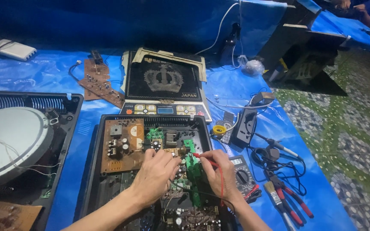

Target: Testing the circuit board components of an induction cooker using a multimeter and probes.

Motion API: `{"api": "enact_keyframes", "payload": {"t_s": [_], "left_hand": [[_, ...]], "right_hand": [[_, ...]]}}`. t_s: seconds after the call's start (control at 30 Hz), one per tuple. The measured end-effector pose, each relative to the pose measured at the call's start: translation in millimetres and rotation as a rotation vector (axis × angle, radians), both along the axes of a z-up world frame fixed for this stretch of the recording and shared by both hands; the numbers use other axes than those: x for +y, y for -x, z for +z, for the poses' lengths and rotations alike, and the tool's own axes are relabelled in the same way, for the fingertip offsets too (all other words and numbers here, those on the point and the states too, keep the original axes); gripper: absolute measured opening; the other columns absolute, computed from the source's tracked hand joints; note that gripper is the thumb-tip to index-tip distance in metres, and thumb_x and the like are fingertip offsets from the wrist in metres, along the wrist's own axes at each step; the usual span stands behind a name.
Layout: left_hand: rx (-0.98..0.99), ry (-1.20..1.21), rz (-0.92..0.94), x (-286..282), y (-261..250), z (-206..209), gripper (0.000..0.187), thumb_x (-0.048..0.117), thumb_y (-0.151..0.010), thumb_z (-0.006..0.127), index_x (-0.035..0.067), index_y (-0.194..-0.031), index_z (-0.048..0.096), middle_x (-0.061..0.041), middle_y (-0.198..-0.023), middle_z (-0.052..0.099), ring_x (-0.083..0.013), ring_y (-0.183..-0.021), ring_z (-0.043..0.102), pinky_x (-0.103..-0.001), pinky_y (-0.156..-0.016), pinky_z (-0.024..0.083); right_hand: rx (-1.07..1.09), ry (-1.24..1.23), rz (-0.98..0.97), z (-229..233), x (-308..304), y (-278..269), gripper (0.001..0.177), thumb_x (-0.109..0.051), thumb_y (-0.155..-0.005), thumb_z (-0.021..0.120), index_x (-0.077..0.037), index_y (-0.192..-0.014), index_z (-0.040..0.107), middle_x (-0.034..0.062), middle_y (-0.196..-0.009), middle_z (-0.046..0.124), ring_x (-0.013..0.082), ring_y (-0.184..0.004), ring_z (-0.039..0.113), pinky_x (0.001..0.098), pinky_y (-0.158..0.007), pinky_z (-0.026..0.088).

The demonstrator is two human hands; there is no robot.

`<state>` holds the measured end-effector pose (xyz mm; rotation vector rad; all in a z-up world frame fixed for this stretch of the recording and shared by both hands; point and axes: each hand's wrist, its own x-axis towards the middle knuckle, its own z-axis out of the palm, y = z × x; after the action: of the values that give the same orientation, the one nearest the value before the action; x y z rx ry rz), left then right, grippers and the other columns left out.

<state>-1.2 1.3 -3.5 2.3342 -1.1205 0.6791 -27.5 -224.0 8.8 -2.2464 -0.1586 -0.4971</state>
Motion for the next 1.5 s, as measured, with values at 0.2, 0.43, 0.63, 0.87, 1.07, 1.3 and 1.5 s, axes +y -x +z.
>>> {"api": "enact_keyframes", "payload": {"t_s": [0.2,0.43,0.63,0.87,1.07,1.3,1.5], "left_hand": [[0.019,0.002,0.000,1,1,-1,0.014,0.010,-0.096,0.065,0.004,-0.109,0.067,-0.009,-0.087,0.061,-0.0272,-0.080,0.053,-0.043,-0.074,0.035],[0.028,0.019,0.002,0,0,-3,0.013,0.011,-0.095,0.067,0.005,-0.107,0.068,-0.008,-0.086,0.063,-0.0258,-0.078,0.054,-0.042,-0.073,0.036],[0.022,0.003,0.012,0,0,-5,0.018,0.012,-0.094,0.069,0.005,-0.110,0.069,-0.008,-0.089,0.064,-0.0261,-0.081,0.056,-0.043,-0.074,0.037],[0.021,0.018,0.005,0,0,-4,0.016,0.010,-0.094,0.068,0.004,-0.109,0.068,-0.008,-0.088,0.063,-0.0268,-0.079,0.055,-0.043,-0.072,0.036],[0.026,0.005,0.007,1,0,-2,0.017,0.011,-0.094,0.069,0.004,-0.110,0.068,-0.008,-0.088,0.064,-0.0260,-0.080,0.055,-0.043,-0.073,0.036],[0.023,0.030,0.035,4,2,5,0.012,0.014,-0.097,0.066,0.006,-0.106,0.070,-0.006,-0.086,0.065,-0.0247,-0.078,0.053,-0.042,-0.075,0.036],[0.012,0.020,0.047,4,2,4,0.012,0.014,-0.098,0.066,0.007,-0.107,0.070,-0.005,-0.086,0.064,-0.0241,-0.077,0.052,-0.042,-0.074,0.036]], "right_hand": [[0.002,-0.010,0.027,0,-1,-1,0.014,-0.021,-0.094,0.065,-0.011,-0.091,0.075,0.0042,-0.089,0.075,0.0175,-0.082,0.064,0.0316,-0.073,0.048],[0.002,-0.015,0.019,-2,-3,-1,0.017,-0.023,-0.094,0.063,-0.010,-0.091,0.074,0.0048,-0.089,0.075,0.0176,-0.080,0.066,0.0317,-0.071,0.050],[-0.004,-0.016,0.019,1,-2,-1,0.016,-0.022,-0.094,0.064,-0.010,-0.090,0.074,0.0048,-0.090,0.075,0.0182,-0.082,0.066,0.0320,-0.073,0.050],[-0.007,-0.013,0.019,-2,-2,-2,0.018,-0.022,-0.095,0.063,-0.009,-0.091,0.074,0.0061,-0.089,0.075,0.0178,-0.079,0.066,0.0311,-0.068,0.051],[-0.031,-0.060,-0.011,6,2,2,0.015,-0.017,-0.092,0.063,-0.008,-0.086,0.074,0.0060,-0.086,0.074,0.0179,-0.079,0.066,0.0322,-0.070,0.050],[-0.071,-0.048,-0.023,0,-1,1,0.017,-0.014,-0.091,0.060,-0.008,-0.078,0.068,0.0056,-0.076,0.070,0.0176,-0.071,0.061,0.0341,-0.067,0.046],[-0.034,-0.045,-0.008,0,-2,0,0.018,-0.018,-0.093,0.061,-0.007,-0.082,0.071,0.0072,-0.082,0.073,0.0187,-0.078,0.065,0.0341,-0.069,0.049]]}}
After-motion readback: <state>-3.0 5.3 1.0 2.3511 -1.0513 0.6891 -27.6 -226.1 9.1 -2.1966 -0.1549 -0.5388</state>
